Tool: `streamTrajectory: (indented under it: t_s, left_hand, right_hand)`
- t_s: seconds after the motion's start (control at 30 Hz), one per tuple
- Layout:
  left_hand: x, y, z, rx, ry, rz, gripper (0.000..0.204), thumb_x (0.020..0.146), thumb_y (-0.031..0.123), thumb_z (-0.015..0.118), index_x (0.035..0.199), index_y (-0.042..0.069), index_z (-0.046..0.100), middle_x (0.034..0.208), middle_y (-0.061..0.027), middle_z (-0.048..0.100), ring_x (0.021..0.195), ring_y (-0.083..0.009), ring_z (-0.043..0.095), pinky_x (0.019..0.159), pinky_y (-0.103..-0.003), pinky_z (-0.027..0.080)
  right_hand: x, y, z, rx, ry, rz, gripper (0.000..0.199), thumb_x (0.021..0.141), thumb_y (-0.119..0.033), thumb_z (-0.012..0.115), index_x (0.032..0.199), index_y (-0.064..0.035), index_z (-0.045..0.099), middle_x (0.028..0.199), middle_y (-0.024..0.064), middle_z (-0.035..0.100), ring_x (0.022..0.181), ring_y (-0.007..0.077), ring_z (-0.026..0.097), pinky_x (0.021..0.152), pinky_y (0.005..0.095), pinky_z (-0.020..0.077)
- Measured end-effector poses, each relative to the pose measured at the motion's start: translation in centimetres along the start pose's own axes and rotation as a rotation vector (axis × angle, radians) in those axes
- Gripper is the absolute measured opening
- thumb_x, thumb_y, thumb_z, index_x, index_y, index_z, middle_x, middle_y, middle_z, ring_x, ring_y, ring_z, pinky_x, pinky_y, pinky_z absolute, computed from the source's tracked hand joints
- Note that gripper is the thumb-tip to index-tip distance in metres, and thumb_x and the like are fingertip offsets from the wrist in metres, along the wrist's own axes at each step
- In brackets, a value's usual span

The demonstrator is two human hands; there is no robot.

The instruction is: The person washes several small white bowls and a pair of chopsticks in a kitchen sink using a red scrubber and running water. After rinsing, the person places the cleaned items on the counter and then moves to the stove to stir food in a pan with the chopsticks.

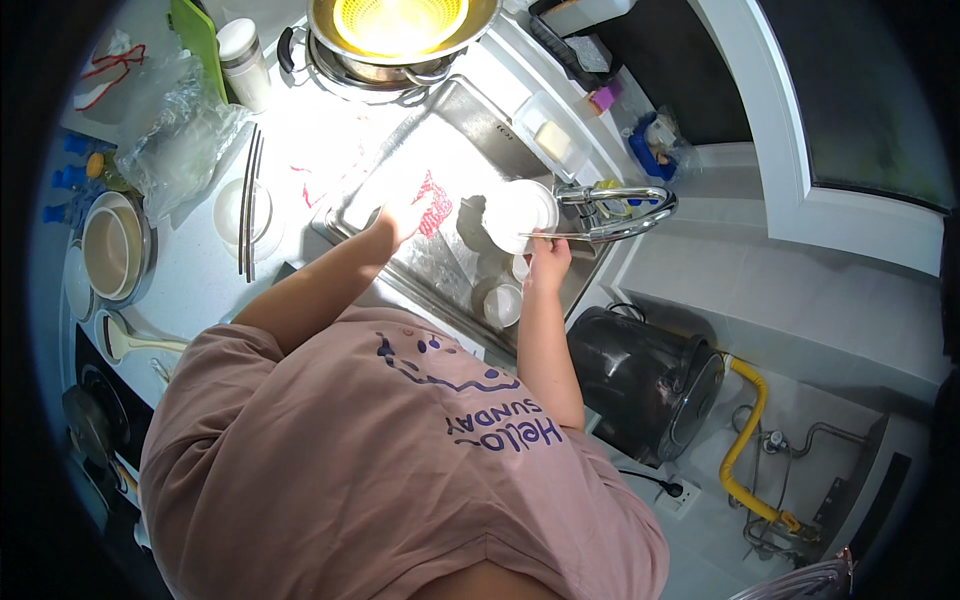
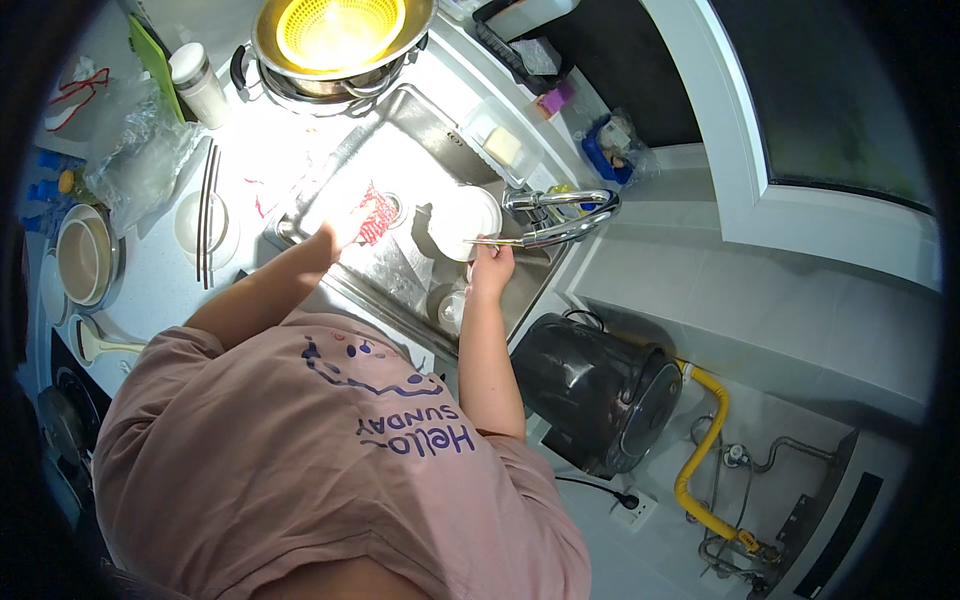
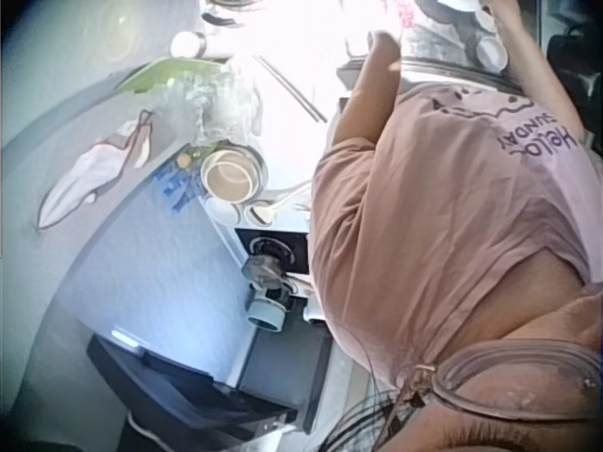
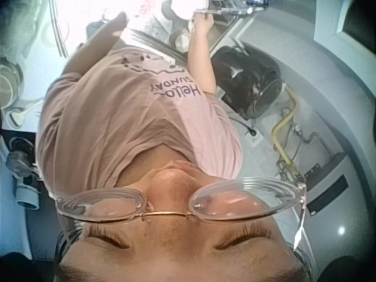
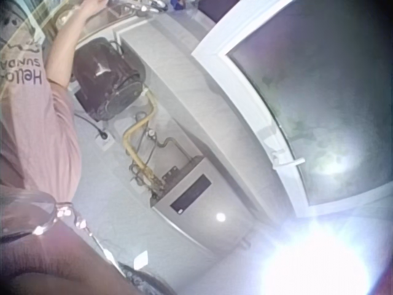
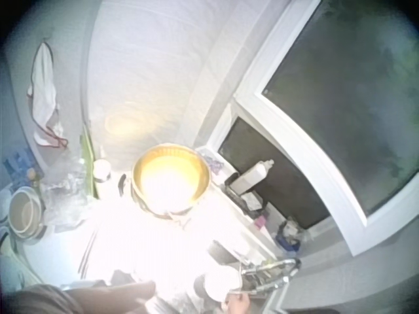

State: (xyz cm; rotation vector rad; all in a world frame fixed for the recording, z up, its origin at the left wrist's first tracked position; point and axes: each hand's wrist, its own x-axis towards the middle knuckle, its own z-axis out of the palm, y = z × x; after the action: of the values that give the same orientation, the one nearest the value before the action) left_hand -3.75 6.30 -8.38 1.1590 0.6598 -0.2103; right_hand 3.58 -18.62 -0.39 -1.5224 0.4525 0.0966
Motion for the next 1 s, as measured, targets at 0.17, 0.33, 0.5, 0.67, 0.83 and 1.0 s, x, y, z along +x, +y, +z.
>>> streamTrajectory:
  t_s: [0.17, 0.33, 0.5, 0.67, 0.83, 1.0]
  left_hand:
    - [-0.2, 0.3, 0.1, 0.167, 0.012, 0.069, 0.044, 0.094, 0.028, 0.059, 0.127, -0.001, 0.056, 0.118, -0.0168, 0.063, 0.105, -0.0252, 0.059, 0.092, -0.033, 0.045]
    - [1.9, -2.4, -1.1, 0.316, 0.028, 0.151, 0.046, 0.093, 0.032, 0.059, 0.128, 0.002, 0.054, 0.121, -0.0175, 0.058, 0.107, -0.027, 0.054, 0.092, -0.033, 0.042]
    - [0.3, -0.8, -1.1, 0.362, 0.038, 0.156, 0.053, 0.092, 0.038, 0.059, 0.13, 0.001, 0.056, 0.127, -0.0217, 0.059, 0.118, -0.0338, 0.054, 0.103, -0.036, 0.04]
    - [2.8, -4.7, -1.6, 0.235, 0.079, 0.103, 0.051, 0.091, 0.04, 0.062, 0.121, -0.001, 0.062, 0.117, -0.0208, 0.065, 0.109, -0.0328, 0.06, 0.097, -0.036, 0.045]
    - [1.0, -1.6, -0.8, 0.167, 0.069, 0.028, 0.039, 0.091, 0.029, 0.065, 0.117, 0.0, 0.06, 0.102, -0.0115, 0.068, 0.086, -0.0193, 0.066, 0.071, -0.03, 0.053]
    - [-0.3, -0.9, -1.0, -0.09, -0.037, 0.035, 0.035, 0.092, 0.022, 0.066, 0.119, 0.001, 0.059, 0.103, -0.0091, 0.068, 0.082, -0.0148, 0.069, 0.062, -0.028, 0.057]
  right_hand:
    - [-0.2, -0.8, 1.0, -0.803, -0.092, -0.848, 0.013, 0.075, 0.0, 0.072, 0.088, -0.0044, 0.07, 0.081, 0.0059, 0.062, 0.073, 0.022, 0.06, 0.07, 0.0342, 0.049]
    - [-1.3, -2.1, 1.4, -1.111, -0.114, -1.208, 0.016, 0.07, -0.006, 0.076, 0.073, -0.0071, 0.06, 0.086, 0.007, 0.061, 0.077, 0.0292, 0.059, 0.069, 0.0392, 0.0493]
    - [-3.4, -3.5, 0.6, -1.174, -0.111, -1.411, 0.016, 0.069, -0.007, 0.073, 0.072, -0.0096, 0.058, 0.085, 0.0059, 0.062, 0.072, 0.0287, 0.057, 0.063, 0.0397, 0.0468]
    - [-2.9, -4.3, 0.1, -1.194, -0.098, -1.354, 0.019, 0.067, -0.008, 0.074, 0.072, -0.0096, 0.056, 0.086, 0.0064, 0.063, 0.071, 0.0286, 0.056, 0.062, 0.0393, 0.0468]
    - [-2.5, -4.0, -0.4, -1.149, -0.082, -0.887, 0.018, 0.071, -0.013, 0.077, 0.08, -0.0071, 0.062, 0.081, 0.0083, 0.065, 0.073, 0.0301, 0.062, 0.066, 0.0393, 0.0508]
    - [0.2, 0.8, -1.4, -1.282, -0.028, -0.603, 0.032, 0.076, -0.033, 0.077, 0.077, -0.0025, 0.066, 0.081, 0.0147, 0.069, 0.072, 0.0348, 0.065, 0.07, 0.0426, 0.0509]
